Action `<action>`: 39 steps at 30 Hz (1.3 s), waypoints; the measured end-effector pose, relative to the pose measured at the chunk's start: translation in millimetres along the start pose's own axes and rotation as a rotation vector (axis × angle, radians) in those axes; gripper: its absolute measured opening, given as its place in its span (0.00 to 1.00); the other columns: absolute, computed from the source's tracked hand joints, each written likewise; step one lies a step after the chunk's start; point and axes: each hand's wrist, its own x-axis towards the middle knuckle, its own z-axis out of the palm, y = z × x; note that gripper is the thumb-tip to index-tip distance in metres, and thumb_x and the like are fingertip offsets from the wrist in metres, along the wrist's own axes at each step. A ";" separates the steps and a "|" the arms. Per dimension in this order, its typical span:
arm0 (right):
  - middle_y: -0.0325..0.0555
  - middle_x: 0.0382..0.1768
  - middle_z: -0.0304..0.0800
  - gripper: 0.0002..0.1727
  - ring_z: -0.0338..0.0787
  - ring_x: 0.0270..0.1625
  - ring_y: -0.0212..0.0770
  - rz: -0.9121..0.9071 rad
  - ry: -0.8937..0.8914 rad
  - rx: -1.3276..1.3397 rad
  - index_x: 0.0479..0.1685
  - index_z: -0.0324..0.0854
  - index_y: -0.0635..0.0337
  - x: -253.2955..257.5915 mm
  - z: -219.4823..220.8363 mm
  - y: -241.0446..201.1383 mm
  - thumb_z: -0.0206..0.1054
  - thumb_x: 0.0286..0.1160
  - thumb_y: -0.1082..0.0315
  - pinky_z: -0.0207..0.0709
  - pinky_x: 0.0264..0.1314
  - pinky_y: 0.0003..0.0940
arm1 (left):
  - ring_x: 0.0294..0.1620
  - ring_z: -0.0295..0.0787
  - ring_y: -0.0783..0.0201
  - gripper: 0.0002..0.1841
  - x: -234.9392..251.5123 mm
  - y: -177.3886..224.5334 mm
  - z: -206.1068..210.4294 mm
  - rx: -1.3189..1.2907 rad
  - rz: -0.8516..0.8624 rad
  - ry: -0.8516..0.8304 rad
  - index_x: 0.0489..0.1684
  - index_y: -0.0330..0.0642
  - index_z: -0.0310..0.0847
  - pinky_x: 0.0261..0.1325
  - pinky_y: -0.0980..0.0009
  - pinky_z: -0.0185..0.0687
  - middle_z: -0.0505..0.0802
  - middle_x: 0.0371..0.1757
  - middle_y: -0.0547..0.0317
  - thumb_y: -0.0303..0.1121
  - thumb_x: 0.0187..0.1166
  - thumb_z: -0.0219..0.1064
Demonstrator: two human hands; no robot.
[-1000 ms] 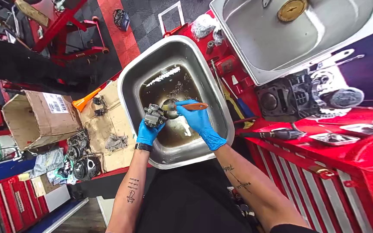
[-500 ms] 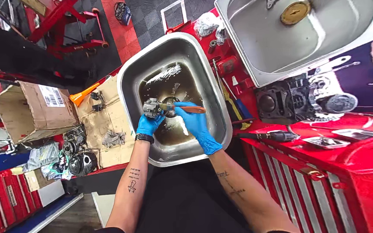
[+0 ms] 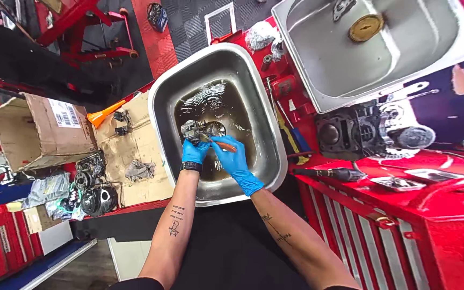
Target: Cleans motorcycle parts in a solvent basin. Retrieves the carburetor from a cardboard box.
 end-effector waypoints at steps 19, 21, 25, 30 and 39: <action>0.44 0.46 0.95 0.10 0.93 0.51 0.31 0.029 0.104 -0.072 0.49 0.93 0.61 -21.4 -53.7 -3.0 0.72 0.74 0.70 0.87 0.58 0.28 | 0.72 0.83 0.39 0.38 7.7 0.3 -20.5 0.063 -0.273 -0.132 0.85 0.39 0.57 0.70 0.47 0.83 0.80 0.76 0.33 0.62 0.91 0.30; 0.45 0.45 0.96 0.09 0.93 0.50 0.31 0.001 0.069 -0.076 0.48 0.94 0.62 -27.8 -52.2 4.6 0.72 0.74 0.70 0.87 0.58 0.26 | 0.71 0.84 0.40 0.38 8.5 -2.2 -18.0 0.078 -0.310 -0.139 0.84 0.38 0.56 0.69 0.48 0.83 0.80 0.76 0.32 0.62 0.91 0.29; 0.47 0.47 0.96 0.10 0.95 0.48 0.35 0.171 0.114 0.099 0.50 0.92 0.65 -31.2 -33.6 2.6 0.72 0.75 0.71 0.91 0.57 0.33 | 0.67 0.85 0.41 0.36 5.6 -8.3 -17.4 0.096 -0.345 -0.119 0.79 0.35 0.60 0.68 0.48 0.83 0.82 0.70 0.32 0.58 0.92 0.28; 0.46 0.42 0.97 0.09 0.95 0.44 0.33 0.260 0.179 0.093 0.47 0.92 0.64 -15.8 -1.1 25.1 0.74 0.71 0.71 0.90 0.54 0.32 | 0.65 0.86 0.48 0.36 5.1 -12.7 -12.9 0.141 -0.354 -0.077 0.80 0.39 0.63 0.67 0.55 0.83 0.84 0.69 0.38 0.60 0.91 0.33; 0.53 0.49 0.94 0.12 0.94 0.52 0.42 0.115 0.327 -0.201 0.54 0.91 0.64 31.5 -27.1 61.1 0.69 0.79 0.68 0.87 0.61 0.41 | 0.61 0.88 0.48 0.32 12.9 -9.7 -24.3 0.103 -0.333 -0.059 0.73 0.39 0.65 0.64 0.54 0.86 0.85 0.63 0.40 0.59 0.92 0.35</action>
